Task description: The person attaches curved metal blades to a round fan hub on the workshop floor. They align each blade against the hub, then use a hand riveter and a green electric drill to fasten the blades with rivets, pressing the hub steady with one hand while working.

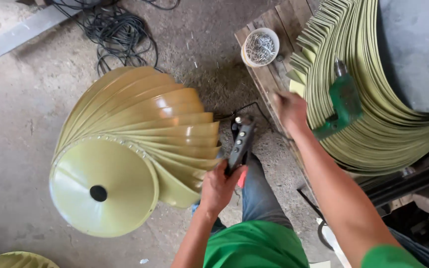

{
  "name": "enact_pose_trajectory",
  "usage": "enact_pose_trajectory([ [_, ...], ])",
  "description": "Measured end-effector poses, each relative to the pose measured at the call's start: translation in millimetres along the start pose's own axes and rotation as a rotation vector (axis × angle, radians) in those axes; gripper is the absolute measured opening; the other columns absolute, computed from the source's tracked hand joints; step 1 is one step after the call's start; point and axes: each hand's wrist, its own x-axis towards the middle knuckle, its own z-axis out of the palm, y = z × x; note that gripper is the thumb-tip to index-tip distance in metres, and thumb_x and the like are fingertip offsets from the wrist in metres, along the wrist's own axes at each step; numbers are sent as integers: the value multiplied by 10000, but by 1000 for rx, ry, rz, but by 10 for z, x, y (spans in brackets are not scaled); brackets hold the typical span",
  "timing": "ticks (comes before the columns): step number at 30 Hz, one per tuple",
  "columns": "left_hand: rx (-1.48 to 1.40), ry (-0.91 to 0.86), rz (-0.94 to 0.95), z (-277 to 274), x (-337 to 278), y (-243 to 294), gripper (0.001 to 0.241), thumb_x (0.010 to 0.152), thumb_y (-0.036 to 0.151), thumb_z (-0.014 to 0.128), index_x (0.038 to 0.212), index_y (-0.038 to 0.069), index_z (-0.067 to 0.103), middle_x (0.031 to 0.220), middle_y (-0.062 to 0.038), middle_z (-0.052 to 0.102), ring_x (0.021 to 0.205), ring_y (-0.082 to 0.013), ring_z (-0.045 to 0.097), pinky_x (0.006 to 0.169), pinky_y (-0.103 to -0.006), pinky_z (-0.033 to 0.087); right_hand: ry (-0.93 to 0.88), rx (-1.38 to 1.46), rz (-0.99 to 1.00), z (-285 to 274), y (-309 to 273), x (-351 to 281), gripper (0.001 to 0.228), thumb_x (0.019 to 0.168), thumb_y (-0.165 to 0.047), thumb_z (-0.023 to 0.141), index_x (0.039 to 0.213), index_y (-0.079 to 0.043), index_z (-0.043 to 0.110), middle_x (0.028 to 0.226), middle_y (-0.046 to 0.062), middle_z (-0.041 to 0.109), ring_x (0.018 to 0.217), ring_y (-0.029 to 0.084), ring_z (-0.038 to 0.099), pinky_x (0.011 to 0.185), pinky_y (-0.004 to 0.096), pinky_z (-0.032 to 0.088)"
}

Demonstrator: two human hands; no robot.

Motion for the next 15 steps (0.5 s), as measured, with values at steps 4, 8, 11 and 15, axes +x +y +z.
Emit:
enact_pose_trajectory([
  [4,-47,118,-83,188,302,112,386,894,348,779,786,23,602,567,-167,559,494,-326,506,481,-433,437,15,78,-52,481,-41,1235,162,947,-272,760,1080,-181,768,1150,109,719,938,247,695,798,398,567],
  [8,-36,112,-233,326,429,183,390,901,341,775,783,23,583,530,-151,571,434,-324,513,461,-409,434,120,-222,-368,839,-130,1856,139,821,-212,838,949,-169,805,1016,85,729,1027,301,637,931,450,488],
  [11,-25,157,-207,396,444,189,386,904,344,777,790,25,590,538,-140,582,443,-301,528,456,-404,430,76,-357,-371,898,-179,1931,115,779,-229,852,863,-162,810,951,71,736,996,294,632,880,476,467],
  [15,-59,164,-286,432,377,242,364,886,350,781,795,37,621,542,-131,600,443,-279,565,457,-394,455,-18,-300,-298,1034,129,2023,88,883,-248,823,898,-164,801,944,59,742,925,248,664,865,453,500],
])
